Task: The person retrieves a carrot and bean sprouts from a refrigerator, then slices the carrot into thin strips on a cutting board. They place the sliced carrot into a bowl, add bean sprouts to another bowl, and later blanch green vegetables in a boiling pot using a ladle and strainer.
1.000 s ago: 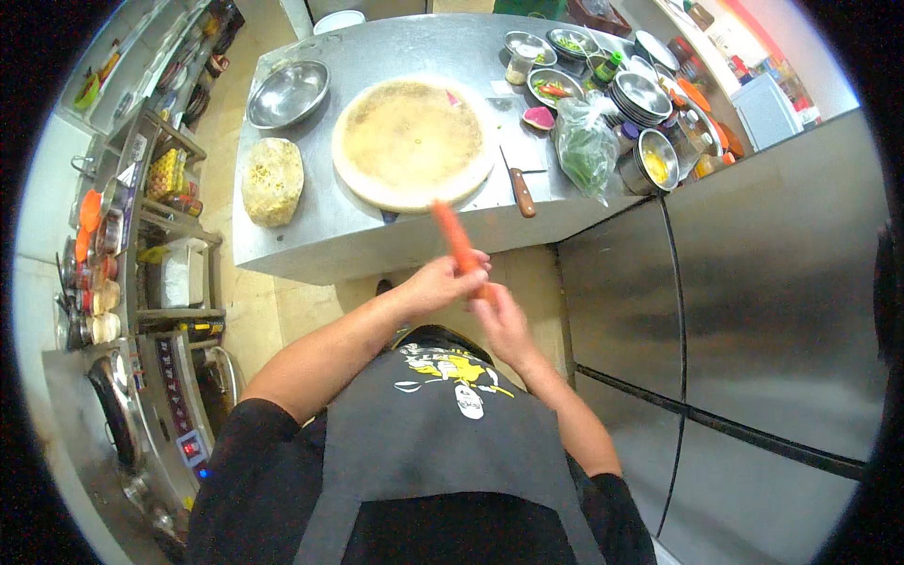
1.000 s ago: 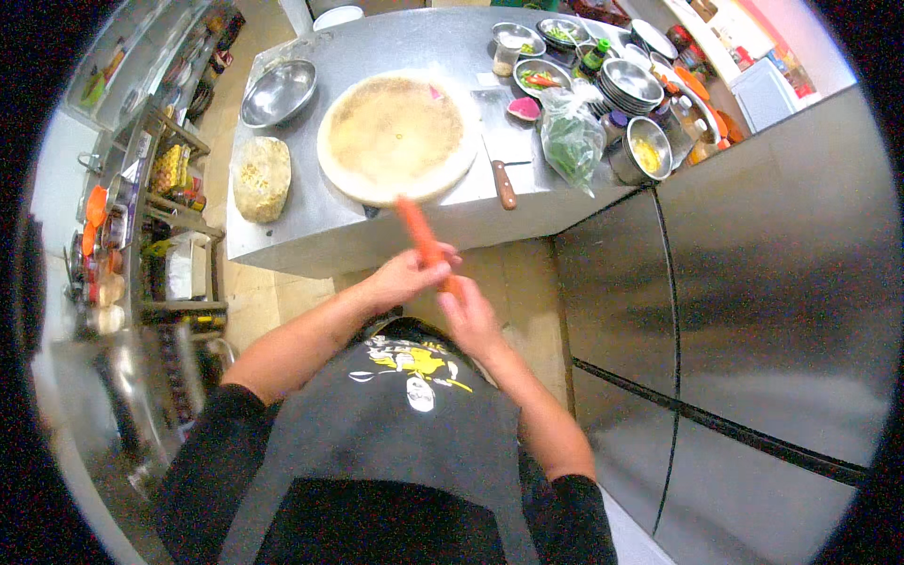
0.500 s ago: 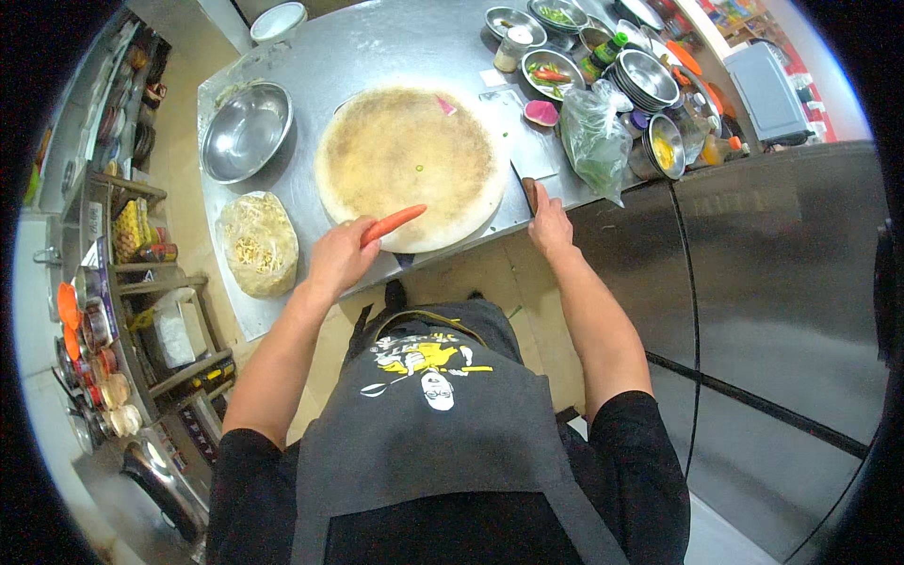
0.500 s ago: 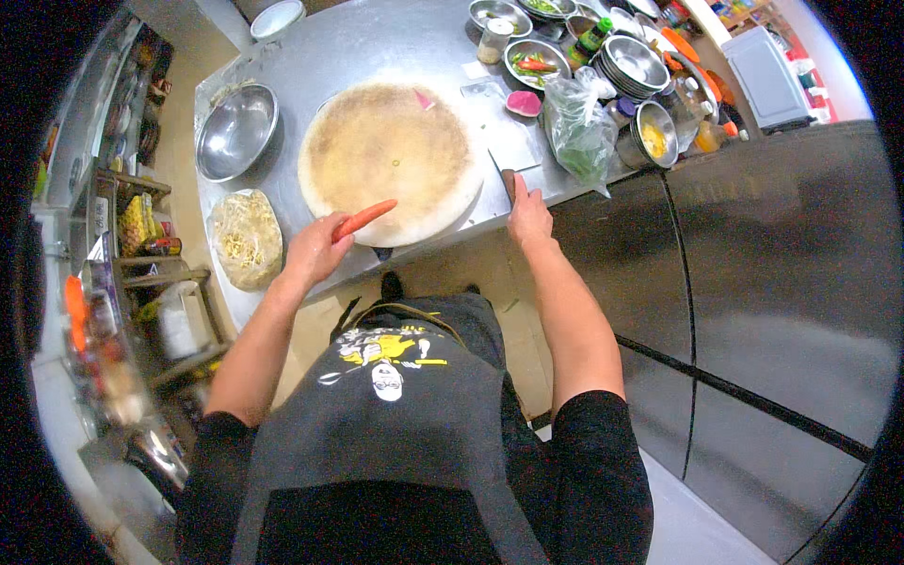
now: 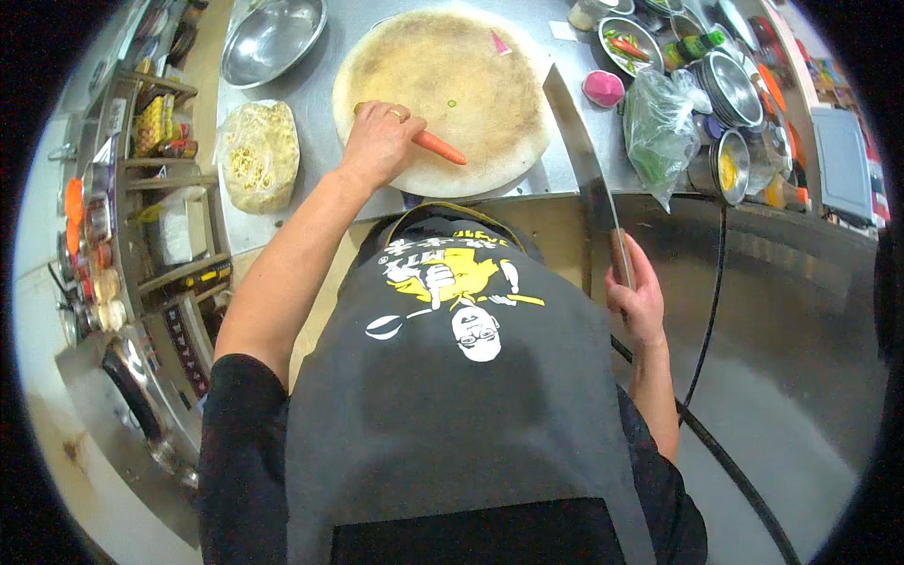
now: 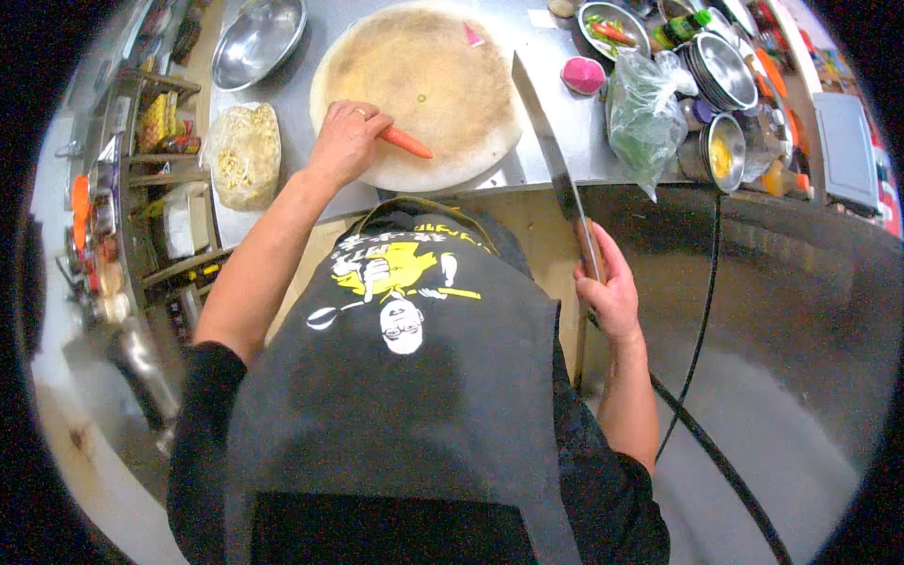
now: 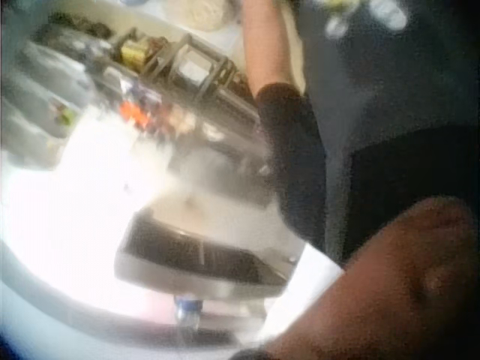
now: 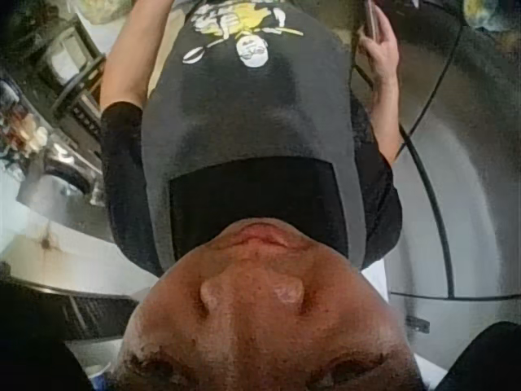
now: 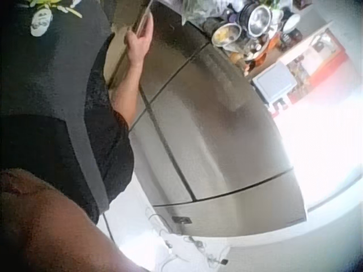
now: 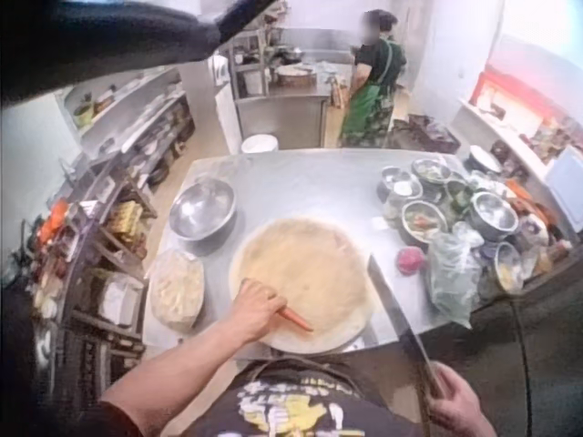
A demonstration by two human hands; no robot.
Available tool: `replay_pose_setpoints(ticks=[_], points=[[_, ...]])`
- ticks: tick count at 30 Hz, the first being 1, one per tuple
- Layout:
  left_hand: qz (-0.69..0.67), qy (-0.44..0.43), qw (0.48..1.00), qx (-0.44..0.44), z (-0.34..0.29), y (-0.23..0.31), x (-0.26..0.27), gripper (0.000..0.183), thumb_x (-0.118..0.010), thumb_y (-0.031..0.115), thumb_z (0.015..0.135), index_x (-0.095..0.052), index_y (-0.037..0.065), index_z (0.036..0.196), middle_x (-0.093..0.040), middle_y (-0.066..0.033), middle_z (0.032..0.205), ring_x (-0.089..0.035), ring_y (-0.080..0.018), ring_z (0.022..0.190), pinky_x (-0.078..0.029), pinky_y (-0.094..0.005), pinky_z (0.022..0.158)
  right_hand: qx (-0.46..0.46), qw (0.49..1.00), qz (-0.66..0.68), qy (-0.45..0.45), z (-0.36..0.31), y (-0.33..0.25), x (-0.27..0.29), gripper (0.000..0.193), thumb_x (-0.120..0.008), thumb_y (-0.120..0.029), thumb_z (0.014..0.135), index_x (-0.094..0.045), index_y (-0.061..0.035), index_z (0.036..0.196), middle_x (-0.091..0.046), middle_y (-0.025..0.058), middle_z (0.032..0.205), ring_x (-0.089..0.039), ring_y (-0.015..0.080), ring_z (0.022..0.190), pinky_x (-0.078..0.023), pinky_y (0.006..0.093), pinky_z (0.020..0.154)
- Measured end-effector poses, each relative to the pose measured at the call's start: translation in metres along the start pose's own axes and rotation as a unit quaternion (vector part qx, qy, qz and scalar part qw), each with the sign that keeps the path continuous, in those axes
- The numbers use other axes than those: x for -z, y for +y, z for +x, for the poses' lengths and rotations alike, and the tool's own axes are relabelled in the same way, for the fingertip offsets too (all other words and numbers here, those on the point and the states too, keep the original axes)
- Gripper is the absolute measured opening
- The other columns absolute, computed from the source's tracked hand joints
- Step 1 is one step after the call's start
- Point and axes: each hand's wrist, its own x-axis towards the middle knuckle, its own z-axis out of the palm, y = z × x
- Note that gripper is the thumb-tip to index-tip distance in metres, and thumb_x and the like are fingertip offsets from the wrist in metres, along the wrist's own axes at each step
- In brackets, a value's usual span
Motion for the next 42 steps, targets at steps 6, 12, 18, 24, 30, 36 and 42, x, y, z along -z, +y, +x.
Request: replay_pose_setpoints(ticks=[6,12,18,24,30,36,42], points=[[0.003,0.035,0.999,-0.009,-0.008,0.014,-0.011,0.019,-0.063,0.014,0.077,-0.068,0.012,0.095,-0.065,-0.0087,0.101,-0.058,-0.0285,0.105,-0.040,-0.0426,0.095,0.019,0.994,-0.096,-0.057,0.015,-0.026,-0.025,0.073,-0.058,-0.003,0.074,-0.036,-0.0064,0.143,-0.057,0.0058,0.110,-0.053,0.0139,0.082,-0.044,0.0259,0.072],[0.008,0.118,0.993,0.029,-0.014,0.022,-0.022,0.021,-0.068,0.012,0.069,-0.066,0.011,0.090,-0.063,-0.0084,0.099,-0.058,-0.0288,0.099,-0.045,-0.0421,0.086,0.067,0.897,-0.431,-0.067,0.030,-0.126,-0.097,0.050,-0.058,-0.017,0.090,-0.042,-0.0065,0.136,-0.062,0.0145,0.110,-0.062,0.0272,0.101,-0.046,0.0355,0.090],[-0.053,0.143,0.988,0.022,-0.021,0.035,-0.030,0.022,-0.070,0.012,0.071,-0.064,0.010,0.092,-0.060,-0.0096,0.100,-0.056,-0.0308,0.097,-0.046,-0.0430,0.084,-0.038,0.946,-0.303,-0.110,0.028,-0.114,-0.105,0.041,-0.045,-0.031,0.100,-0.050,-0.0034,0.129,-0.063,0.0192,0.111,-0.061,0.0316,0.105,-0.046,0.0369,0.091],[-0.059,0.146,0.987,0.016,-0.026,0.033,-0.036,0.026,-0.072,0.014,0.067,-0.066,0.012,0.092,-0.057,-0.0078,0.102,-0.054,-0.0308,0.095,-0.044,-0.0431,0.083,-0.086,0.928,-0.348,-0.103,0.025,-0.122,-0.124,0.043,-0.043,-0.033,0.100,-0.050,-0.0037,0.129,-0.062,0.0243,0.114,-0.059,0.0403,0.108,-0.046,0.0422,0.092],[-0.057,0.143,0.988,-0.015,-0.026,0.020,-0.054,0.030,-0.072,0.021,0.061,-0.067,0.016,0.089,-0.053,-0.0061,0.103,-0.050,-0.0301,0.097,-0.040,-0.0457,0.083,-0.086,0.910,-0.396,-0.088,0.034,-0.118,-0.137,0.042,-0.046,-0.032,0.098,-0.049,-0.0044,0.130,-0.063,0.0213,0.114,-0.060,0.0411,0.105,-0.048,0.0447,0.090],[-0.055,0.150,0.987,-0.020,-0.024,0.014,-0.062,0.033,-0.073,0.023,0.057,-0.067,0.023,0.089,-0.051,-0.0008,0.103,-0.048,-0.0261,0.100,-0.039,-0.0435,0.086,-0.128,0.903,-0.393,-0.115,0.010,-0.138,-0.137,0.042,-0.049,-0.031,0.096,-0.049,-0.0045,0.130,-0.066,0.0198,0.102,-0.063,0.0422,0.092,-0.051,0.0463,0.081],[-0.070,0.148,0.986,-0.028,-0.023,0.010,-0.064,0.030,-0.072,0.022,0.057,-0.068,0.022,0.087,-0.052,-0.0009,0.102,-0.049,-0.0261,0.100,-0.040,-0.0439,0.085,-0.122,0.904,-0.393,-0.117,0.015,-0.139,-0.135,0.042,-0.050,-0.030,0.095,-0.048,-0.0060,0.129,-0.066,0.0201,0.098,-0.063,0.0421,0.089,-0.051,0.0473,0.077]])
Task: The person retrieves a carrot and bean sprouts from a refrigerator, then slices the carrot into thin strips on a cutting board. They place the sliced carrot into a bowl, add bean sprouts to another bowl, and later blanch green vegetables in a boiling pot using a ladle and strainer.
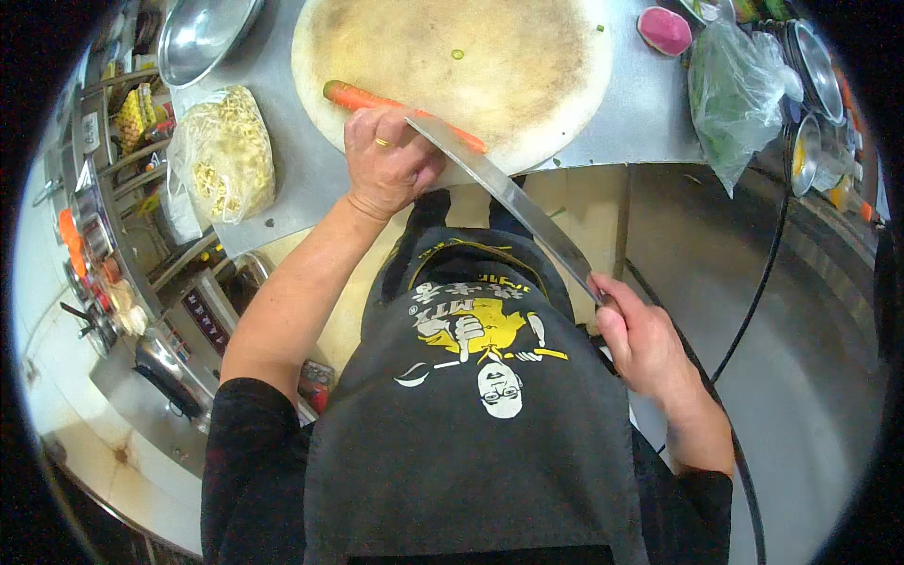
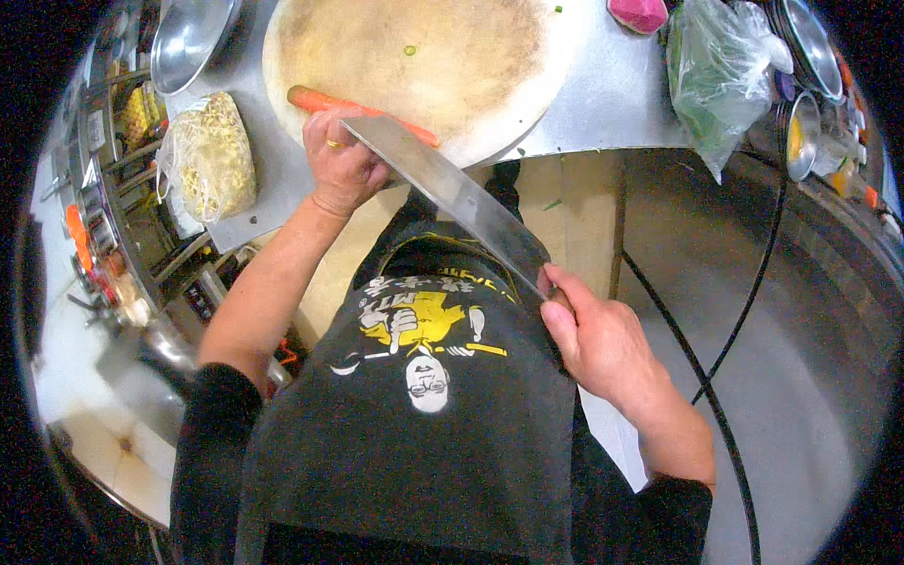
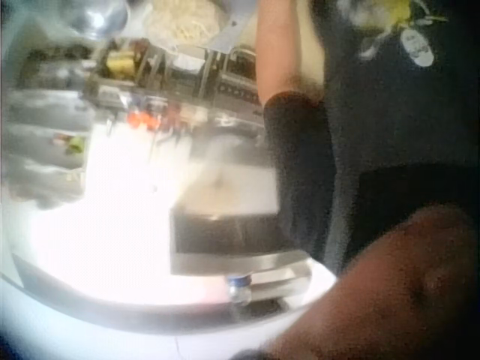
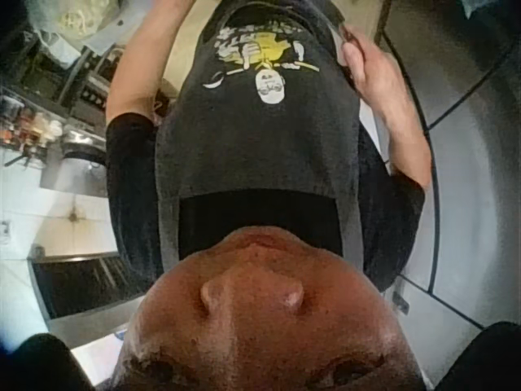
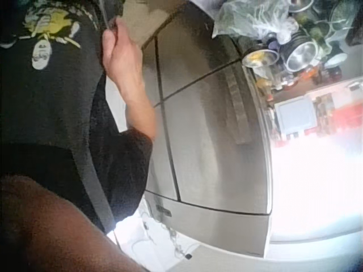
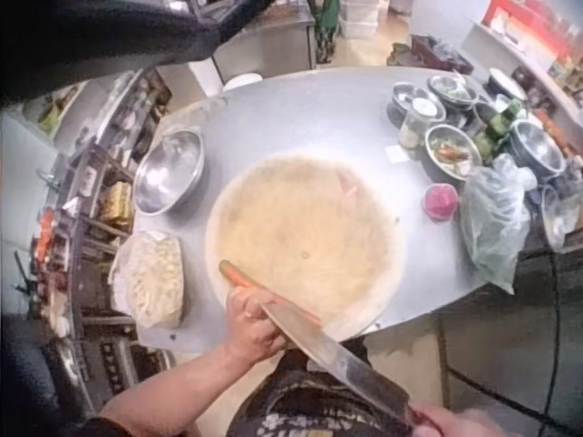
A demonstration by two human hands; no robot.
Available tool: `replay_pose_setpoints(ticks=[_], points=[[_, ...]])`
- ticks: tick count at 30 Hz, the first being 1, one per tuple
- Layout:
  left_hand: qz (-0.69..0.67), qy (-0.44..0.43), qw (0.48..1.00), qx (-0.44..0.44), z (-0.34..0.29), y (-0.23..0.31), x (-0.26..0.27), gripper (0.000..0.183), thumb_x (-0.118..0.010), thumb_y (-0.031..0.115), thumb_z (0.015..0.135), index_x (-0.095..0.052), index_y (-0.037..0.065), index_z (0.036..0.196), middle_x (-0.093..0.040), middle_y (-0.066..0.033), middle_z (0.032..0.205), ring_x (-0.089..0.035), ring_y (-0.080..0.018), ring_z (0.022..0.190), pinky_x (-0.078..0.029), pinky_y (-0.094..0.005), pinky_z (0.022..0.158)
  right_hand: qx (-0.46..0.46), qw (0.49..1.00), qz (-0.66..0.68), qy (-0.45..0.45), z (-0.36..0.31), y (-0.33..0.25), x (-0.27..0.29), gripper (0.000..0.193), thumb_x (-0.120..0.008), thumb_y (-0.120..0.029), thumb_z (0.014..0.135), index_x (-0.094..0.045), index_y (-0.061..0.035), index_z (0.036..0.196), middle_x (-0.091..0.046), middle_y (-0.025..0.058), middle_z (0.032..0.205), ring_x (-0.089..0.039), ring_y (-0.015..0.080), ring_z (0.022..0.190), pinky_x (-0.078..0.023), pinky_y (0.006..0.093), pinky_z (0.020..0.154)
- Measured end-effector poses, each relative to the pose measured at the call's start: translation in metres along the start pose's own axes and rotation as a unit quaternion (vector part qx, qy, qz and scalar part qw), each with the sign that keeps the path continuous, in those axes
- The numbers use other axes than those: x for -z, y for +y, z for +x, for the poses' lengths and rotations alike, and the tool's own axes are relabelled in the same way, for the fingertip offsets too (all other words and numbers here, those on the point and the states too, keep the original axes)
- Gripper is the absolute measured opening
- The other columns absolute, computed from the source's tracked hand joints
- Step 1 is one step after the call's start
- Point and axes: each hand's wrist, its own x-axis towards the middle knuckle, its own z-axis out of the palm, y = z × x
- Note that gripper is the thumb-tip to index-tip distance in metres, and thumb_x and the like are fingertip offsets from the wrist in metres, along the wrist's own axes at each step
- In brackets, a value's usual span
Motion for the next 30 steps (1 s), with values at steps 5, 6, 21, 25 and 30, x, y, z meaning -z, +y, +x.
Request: replay_pose_setpoints(ticks=[5,6,21,25,30], points=[[-0.001,-0.005,1.000,0.005,0.001,0.001,0.002,0.030,-0.072,0.022,0.056,-0.068,0.018,0.085,-0.054,-0.0026,0.101,-0.050,-0.0270,0.096,-0.040,-0.0435,0.082,0.024,0.999,0.015,0.021,0.048,-0.005,-0.018,0.036,-0.049,-0.028,0.096,-0.051,-0.0081,0.125,-0.066,0.0200,0.099,-0.063,0.0426,0.090,-0.050,0.0471,0.079],[0.002,-0.008,1.000,0.005,-0.002,-0.001,0.000,0.030,-0.072,0.022,0.055,-0.068,0.018,0.085,-0.054,-0.0029,0.100,-0.050,-0.0273,0.096,-0.040,-0.0435,0.081,0.020,1.000,0.016,0.018,0.050,-0.012,-0.016,0.035,-0.049,-0.028,0.096,-0.051,-0.0080,0.125,-0.066,0.0199,0.099,-0.062,0.0426,0.090,-0.050,0.0470,0.079],[-0.007,0.036,0.999,-0.004,-0.001,-0.005,-0.004,0.038,-0.075,0.022,0.053,-0.067,0.015,0.090,-0.056,-0.0031,0.100,-0.054,-0.0273,0.089,-0.044,-0.0419,0.075,0.024,0.999,0.046,0.011,0.023,-0.015,-0.010,0.038,-0.048,-0.030,0.097,-0.049,-0.0082,0.127,-0.065,0.0218,0.097,-0.062,0.0437,0.089,-0.050,0.0491,0.079],[-0.010,0.031,0.999,0.006,-0.002,-0.003,-0.004,0.038,-0.075,0.021,0.053,-0.066,0.013,0.089,-0.057,-0.0041,0.100,-0.054,-0.0277,0.089,-0.044,-0.0418,0.075,0.015,0.999,0.038,0.021,0.025,-0.006,-0.020,0.037,-0.048,-0.030,0.097,-0.051,-0.0072,0.126,-0.066,0.0207,0.097,-0.062,0.0430,0.091,-0.050,0.0477,0.080],[-0.014,0.035,0.999,0.006,0.002,-0.004,-0.002,0.039,-0.073,0.019,0.052,-0.066,0.011,0.090,-0.057,-0.0059,0.098,-0.055,-0.0284,0.088,-0.045,-0.0421,0.075,0.013,0.999,0.045,0.012,0.057,-0.025,-0.019,0.038,-0.048,-0.031,0.097,-0.051,-0.0061,0.126,-0.066,0.0215,0.101,-0.062,0.0431,0.092,-0.050,0.0473,0.081]])
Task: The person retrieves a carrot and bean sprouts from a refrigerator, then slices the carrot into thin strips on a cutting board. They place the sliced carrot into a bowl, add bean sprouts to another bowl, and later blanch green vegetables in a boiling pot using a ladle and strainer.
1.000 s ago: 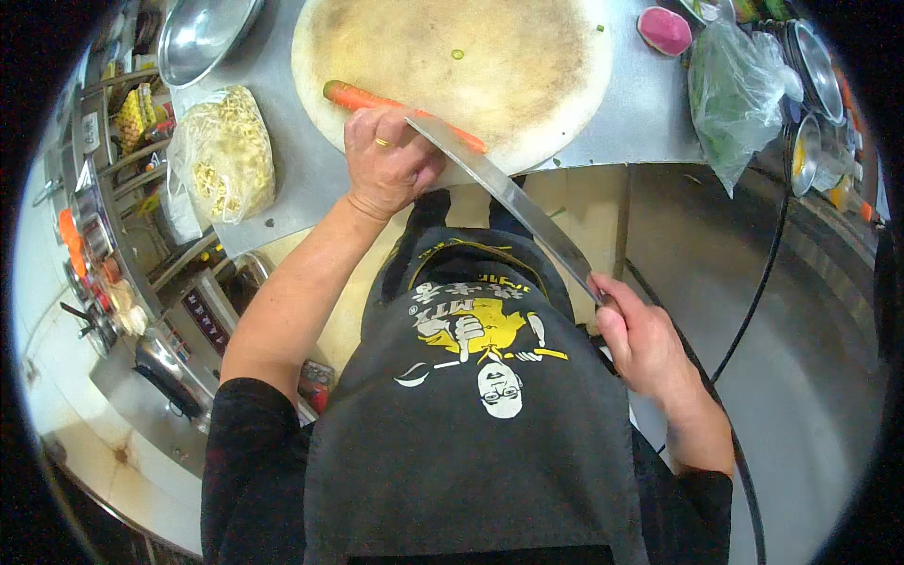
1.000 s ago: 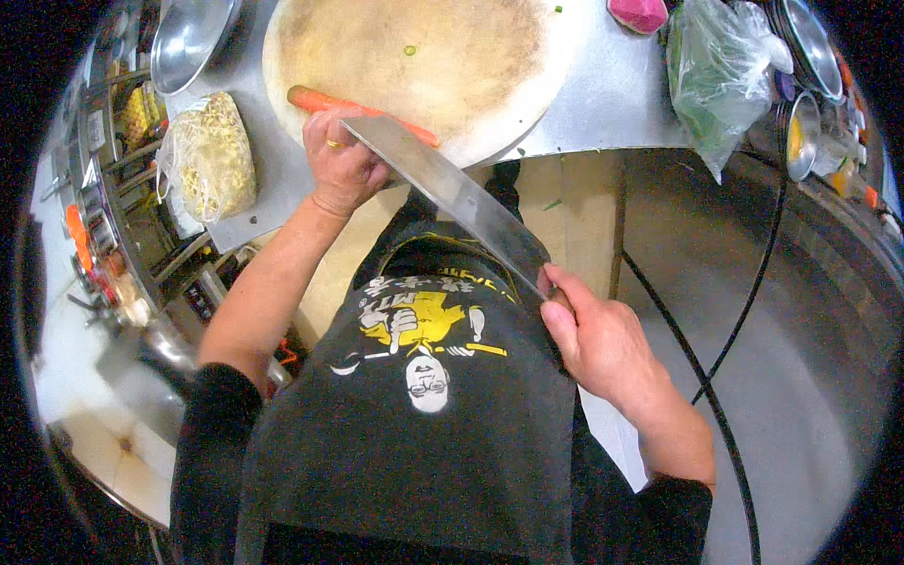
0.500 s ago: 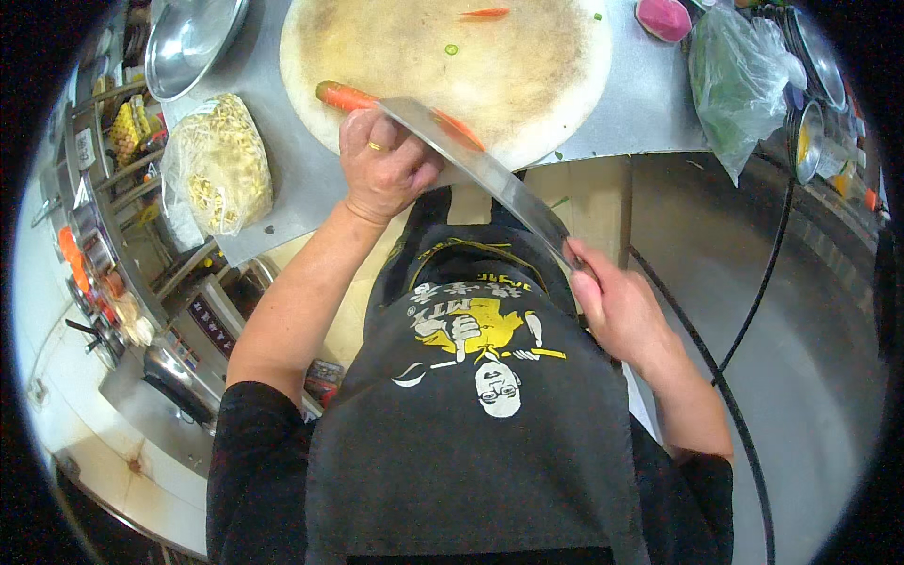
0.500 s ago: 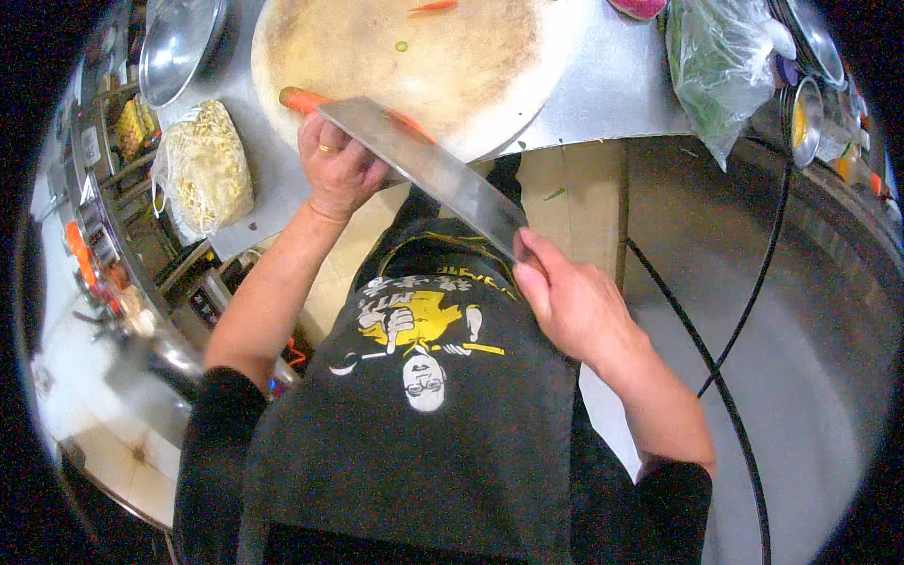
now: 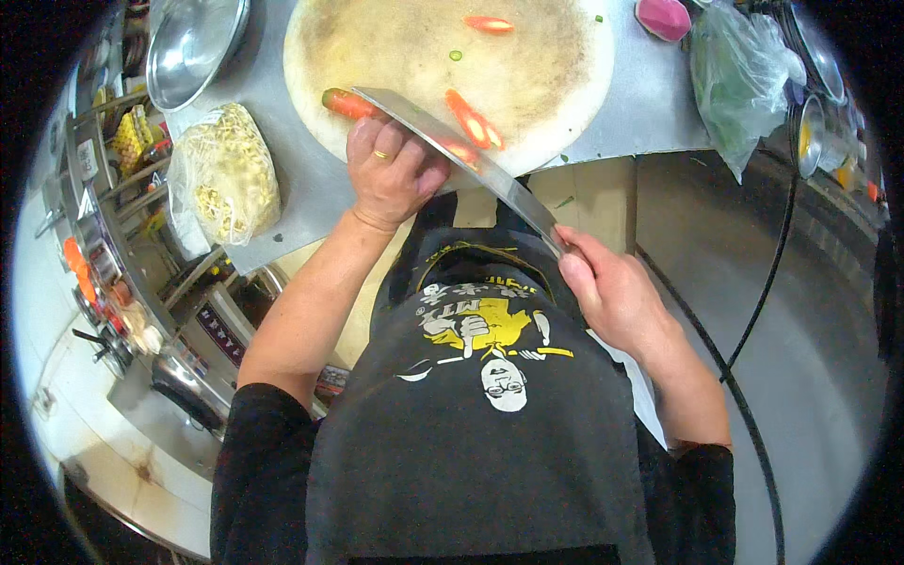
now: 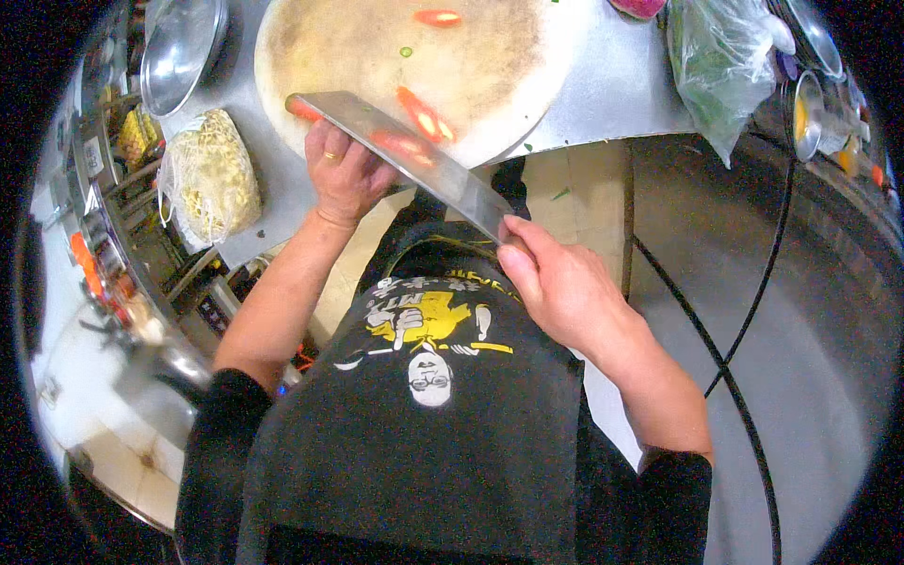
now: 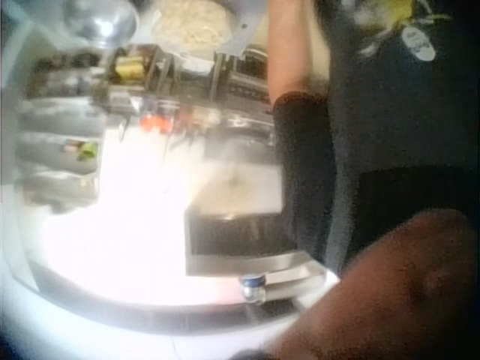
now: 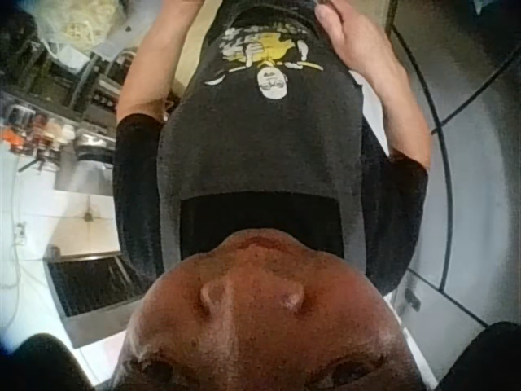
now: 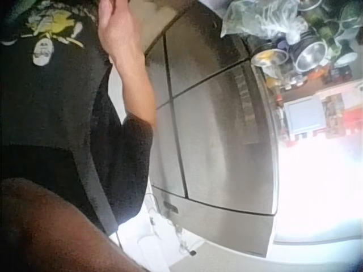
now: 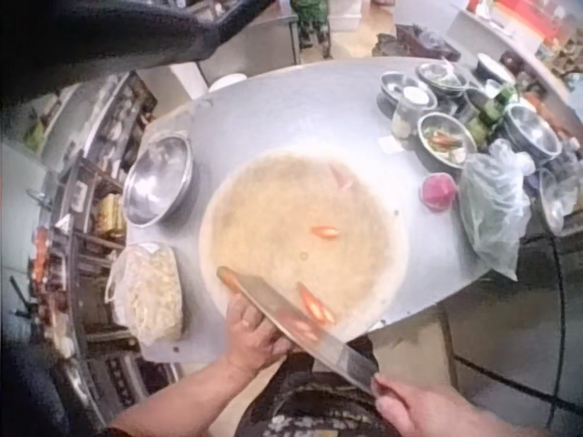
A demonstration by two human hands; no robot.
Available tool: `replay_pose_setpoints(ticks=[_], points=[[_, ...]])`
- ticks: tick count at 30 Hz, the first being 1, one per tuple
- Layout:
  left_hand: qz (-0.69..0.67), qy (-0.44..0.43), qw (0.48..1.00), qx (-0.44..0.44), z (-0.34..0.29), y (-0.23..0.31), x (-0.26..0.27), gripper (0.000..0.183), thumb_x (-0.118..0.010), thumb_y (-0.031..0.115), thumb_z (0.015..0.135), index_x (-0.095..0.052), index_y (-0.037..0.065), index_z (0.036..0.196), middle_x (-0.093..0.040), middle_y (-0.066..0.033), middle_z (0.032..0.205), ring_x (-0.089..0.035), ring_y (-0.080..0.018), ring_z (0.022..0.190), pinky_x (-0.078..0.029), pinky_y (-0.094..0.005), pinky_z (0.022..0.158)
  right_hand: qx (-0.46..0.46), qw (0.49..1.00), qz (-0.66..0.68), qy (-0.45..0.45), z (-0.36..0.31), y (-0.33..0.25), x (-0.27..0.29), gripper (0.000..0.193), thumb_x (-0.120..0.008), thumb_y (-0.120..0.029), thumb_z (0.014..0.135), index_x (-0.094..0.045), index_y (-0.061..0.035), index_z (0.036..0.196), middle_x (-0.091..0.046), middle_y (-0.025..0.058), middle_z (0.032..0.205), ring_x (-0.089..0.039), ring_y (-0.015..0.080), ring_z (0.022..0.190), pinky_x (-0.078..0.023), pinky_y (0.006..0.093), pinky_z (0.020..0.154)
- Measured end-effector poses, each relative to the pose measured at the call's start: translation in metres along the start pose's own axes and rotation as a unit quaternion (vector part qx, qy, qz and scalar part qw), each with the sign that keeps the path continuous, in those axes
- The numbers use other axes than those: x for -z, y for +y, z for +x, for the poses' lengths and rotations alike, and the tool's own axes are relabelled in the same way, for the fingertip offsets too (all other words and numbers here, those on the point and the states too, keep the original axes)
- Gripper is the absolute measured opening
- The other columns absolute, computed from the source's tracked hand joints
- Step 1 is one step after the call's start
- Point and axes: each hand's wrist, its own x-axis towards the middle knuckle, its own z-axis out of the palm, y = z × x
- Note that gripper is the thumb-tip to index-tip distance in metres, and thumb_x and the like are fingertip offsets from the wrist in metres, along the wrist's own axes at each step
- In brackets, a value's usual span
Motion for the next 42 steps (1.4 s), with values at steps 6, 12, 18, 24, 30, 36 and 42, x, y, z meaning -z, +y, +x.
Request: replay_pose_setpoints(ticks=[6,12,18,24,30,36,42], points=[[-0.013,-0.007,1.000,0.007,0.000,0.000,0.003,0.039,-0.073,0.015,0.054,-0.065,0.009,0.092,-0.058,-0.0078,0.099,-0.056,-0.0300,0.091,-0.045,-0.0423,0.077,0.015,1.000,-0.004,0.008,-0.025,0.010,-0.003,0.042,-0.046,-0.032,0.098,-0.049,-0.0040,0.128,-0.065,0.0212,0.104,-0.062,0.0430,0.094,-0.050,0.0471,0.084],[-0.038,-0.099,0.994,0.021,-0.002,-0.020,0.017,0.032,-0.073,0.013,0.065,-0.065,0.007,0.095,-0.058,-0.0134,0.110,-0.055,-0.0338,0.099,-0.044,-0.0443,0.086,0.009,1.000,0.003,0.029,0.004,0.000,-0.014,0.041,-0.045,-0.032,0.098,-0.050,-0.0034,0.127,-0.065,0.0213,0.105,-0.062,0.0420,0.095,-0.050,0.0466,0.084],[-0.008,-0.032,0.999,-0.029,-0.004,-0.029,0.013,0.035,-0.075,0.015,0.057,-0.066,0.013,0.091,-0.058,-0.0047,0.102,-0.055,-0.0287,0.097,-0.044,-0.0430,0.082,0.022,0.999,0.015,0.026,-0.029,-0.007,-0.013,0.040,-0.050,-0.029,0.096,-0.049,-0.0041,0.128,-0.066,0.0202,0.101,-0.064,0.0419,0.090,-0.051,0.0457,0.080],[-0.015,-0.030,0.998,-0.045,-0.001,-0.033,0.009,0.036,-0.075,0.018,0.055,-0.066,0.013,0.090,-0.058,-0.0040,0.104,-0.054,-0.0281,0.095,-0.043,-0.0430,0.080,-0.012,1.000,0.017,0.023,-0.047,-0.006,-0.013,0.038,-0.050,-0.026,0.096,-0.049,-0.0041,0.128,-0.066,0.0206,0.098,-0.063,0.0429,0.091,-0.051,0.0472,0.080],[-0.016,-0.020,0.999,-0.041,-0.001,-0.034,0.009,0.037,-0.076,0.018,0.054,-0.066,0.014,0.089,-0.058,-0.0034,0.102,-0.055,-0.0280,0.092,-0.043,-0.0423,0.076,-0.003,0.999,0.019,0.028,0.006,-0.011,-0.025,0.036,-0.048,-0.027,0.097,-0.050,-0.0051,0.125,-0.065,0.0225,0.099,-0.062,0.0426,0.091,-0.050,0.0469,0.080],[-0.025,0.000,0.999,-0.038,0.001,-0.033,0.008,0.035,-0.076,0.019,0.054,-0.064,0.014,0.087,-0.057,-0.0047,0.097,-0.056,-0.0281,0.086,-0.043,-0.0418,0.072,-0.006,1.000,0.008,0.002,-0.037,-0.011,-0.011,0.041,-0.050,-0.028,0.096,-0.049,-0.0041,0.129,-0.065,0.0204,0.106,-0.063,0.0431,0.091,-0.052,0.0471,0.080],[-0.032,-0.046,0.998,-0.031,-0.005,-0.037,0.011,0.035,-0.073,0.023,0.063,-0.065,0.009,0.095,-0.059,-0.0114,0.102,-0.056,-0.0340,0.096,-0.044,-0.0456,0.080,-0.020,0.999,0.024,0.024,0.009,-0.018,-0.031,0.039,-0.048,-0.028,0.097,-0.050,-0.0034,0.127,-0.066,0.0200,0.104,-0.063,0.0424,0.091,-0.051,0.0476,0.081]])
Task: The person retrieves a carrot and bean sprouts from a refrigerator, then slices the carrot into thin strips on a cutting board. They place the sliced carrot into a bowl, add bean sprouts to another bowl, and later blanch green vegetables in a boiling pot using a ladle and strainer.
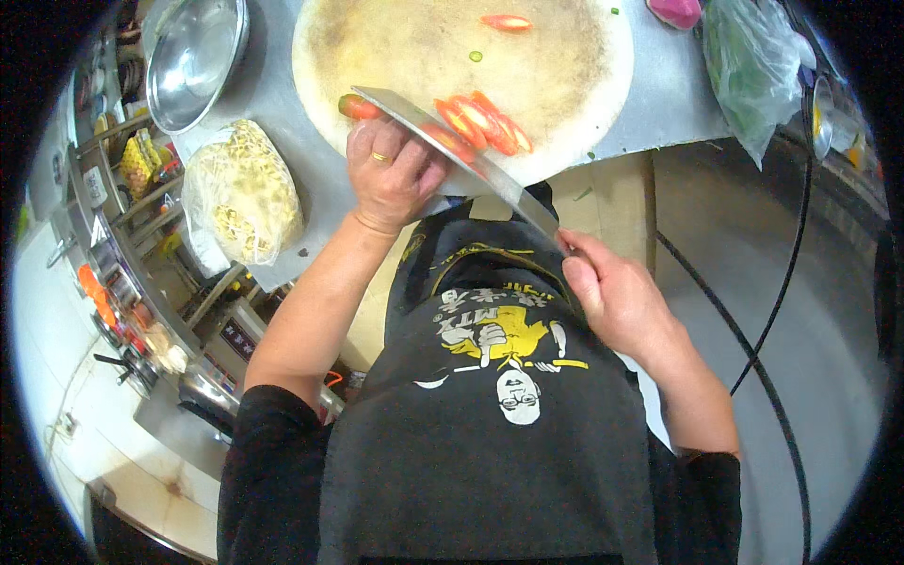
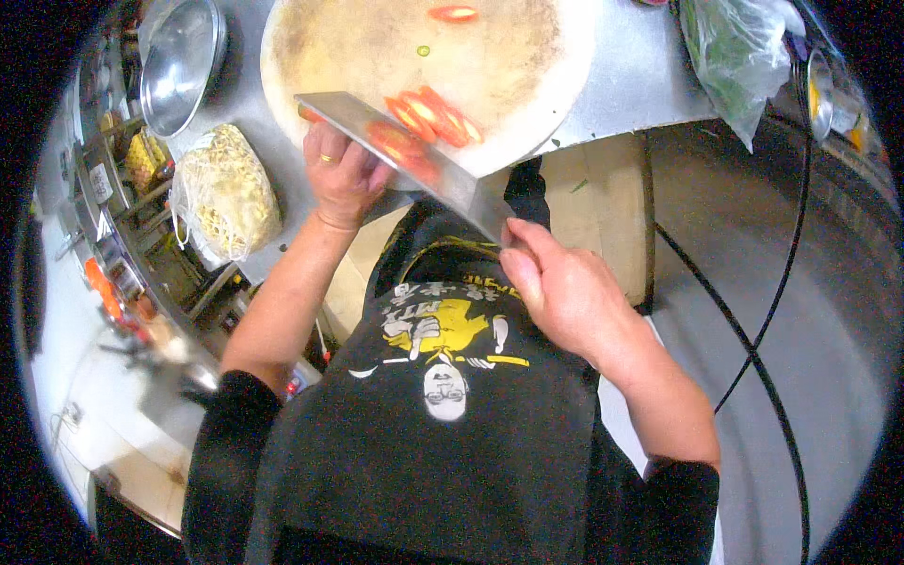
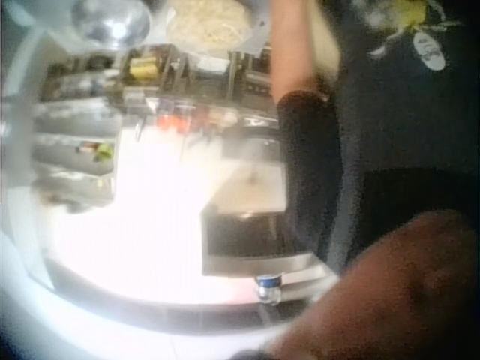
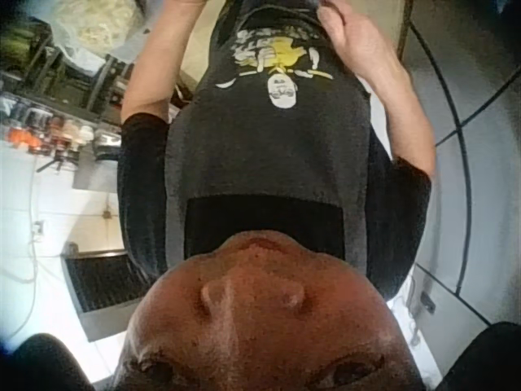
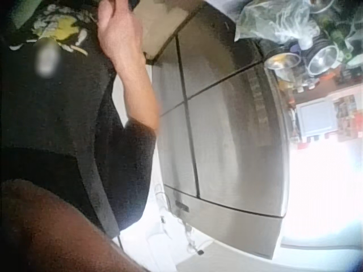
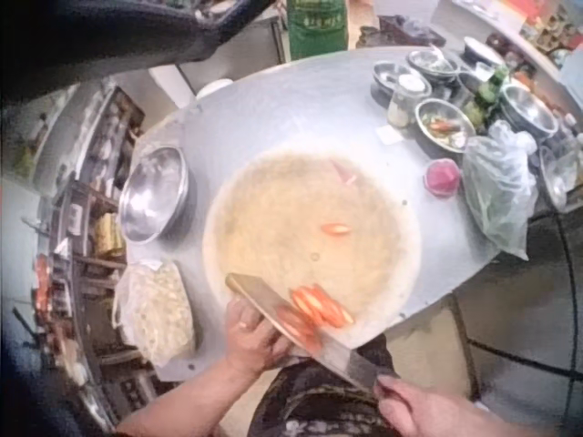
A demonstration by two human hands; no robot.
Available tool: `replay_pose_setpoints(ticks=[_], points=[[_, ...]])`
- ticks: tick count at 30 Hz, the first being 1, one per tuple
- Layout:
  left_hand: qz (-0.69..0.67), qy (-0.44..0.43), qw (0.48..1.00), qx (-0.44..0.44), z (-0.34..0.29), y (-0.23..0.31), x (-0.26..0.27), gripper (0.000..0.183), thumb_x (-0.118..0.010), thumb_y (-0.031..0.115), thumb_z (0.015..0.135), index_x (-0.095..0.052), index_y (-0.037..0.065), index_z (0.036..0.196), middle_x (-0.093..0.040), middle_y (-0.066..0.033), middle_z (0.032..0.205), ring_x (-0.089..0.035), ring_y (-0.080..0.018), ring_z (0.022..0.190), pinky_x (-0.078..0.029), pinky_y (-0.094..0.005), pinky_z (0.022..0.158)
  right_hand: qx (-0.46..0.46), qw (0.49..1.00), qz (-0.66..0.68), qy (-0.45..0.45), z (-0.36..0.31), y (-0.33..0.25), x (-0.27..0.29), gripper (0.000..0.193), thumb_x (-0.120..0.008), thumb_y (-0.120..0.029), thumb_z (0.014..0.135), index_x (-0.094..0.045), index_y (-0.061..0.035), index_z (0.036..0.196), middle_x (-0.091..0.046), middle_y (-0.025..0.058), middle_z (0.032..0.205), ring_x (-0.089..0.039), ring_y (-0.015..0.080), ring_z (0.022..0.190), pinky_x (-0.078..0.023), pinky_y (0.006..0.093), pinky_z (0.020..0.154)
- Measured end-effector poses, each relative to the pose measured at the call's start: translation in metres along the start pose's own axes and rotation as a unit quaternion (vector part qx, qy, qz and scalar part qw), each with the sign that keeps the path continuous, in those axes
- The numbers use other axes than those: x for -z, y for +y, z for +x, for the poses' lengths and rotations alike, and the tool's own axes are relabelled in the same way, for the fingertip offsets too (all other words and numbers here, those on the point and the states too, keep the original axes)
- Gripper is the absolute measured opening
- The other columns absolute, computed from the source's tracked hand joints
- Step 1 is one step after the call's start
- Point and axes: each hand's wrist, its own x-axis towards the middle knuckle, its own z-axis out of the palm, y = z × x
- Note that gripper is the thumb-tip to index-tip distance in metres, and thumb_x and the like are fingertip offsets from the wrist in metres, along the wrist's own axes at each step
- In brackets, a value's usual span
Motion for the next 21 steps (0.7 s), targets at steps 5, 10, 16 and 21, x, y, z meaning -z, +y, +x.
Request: replay_pose_setpoints(ticks=[5,10,16,21], points=[[-0.009,0.049,0.999,-0.003,0.011,0.004,0.001,0.031,-0.075,0.015,0.057,-0.064,0.011,0.086,-0.058,-0.0069,0.096,-0.057,-0.0286,0.084,-0.044,-0.0417,0.071,-0.019,0.999,0.029,-0.031,-0.042,-0.010,0.018,0.039,-0.046,-0.031,0.098,-0.051,-0.0040,0.126,-0.065,0.0219,0.106,-0.063,0.0422,0.096,-0.050,0.0455,0.085],[-0.023,0.002,1.000,0.011,0.007,0.000,0.008,0.033,-0.075,0.013,0.064,-0.065,0.008,0.095,-0.058,-0.0109,0.100,-0.056,-0.0315,0.091,-0.045,-0.0434,0.078,-0.008,1.000,0.015,0.016,-0.001,-0.007,-0.007,0.041,-0.044,-0.033,0.099,-0.052,-0.0039,0.127,-0.064,0.0224,0.108,-0.061,0.0414,0.101,-0.048,0.0459,0.088],[0.024,-0.034,0.999,-0.034,0.013,-0.021,0.020,0.031,-0.074,0.012,0.058,-0.064,0.011,0.088,-0.058,-0.0085,0.101,-0.055,-0.0293,0.097,-0.043,-0.0426,0.084,0.017,0.999,0.010,0.046,-0.001,-0.003,-0.013,0.041,-0.045,-0.033,0.098,-0.052,-0.0049,0.127,-0.065,0.0214,0.106,-0.063,0.0411,0.097,-0.049,0.0462,0.085],[-0.012,0.007,0.999,-0.045,0.009,-0.026,0.011,0.036,-0.075,0.017,0.055,-0.064,0.013,0.089,-0.058,-0.0042,0.099,-0.055,-0.0290,0.094,-0.044,-0.0438,0.079,-0.008,1.000,0.003,0.023,-0.043,-0.014,-0.003,0.040,-0.049,-0.030,0.096,-0.051,-0.0030,0.127,-0.066,0.0202,0.102,-0.064,0.0413,0.091,-0.051,0.0464,0.080]])
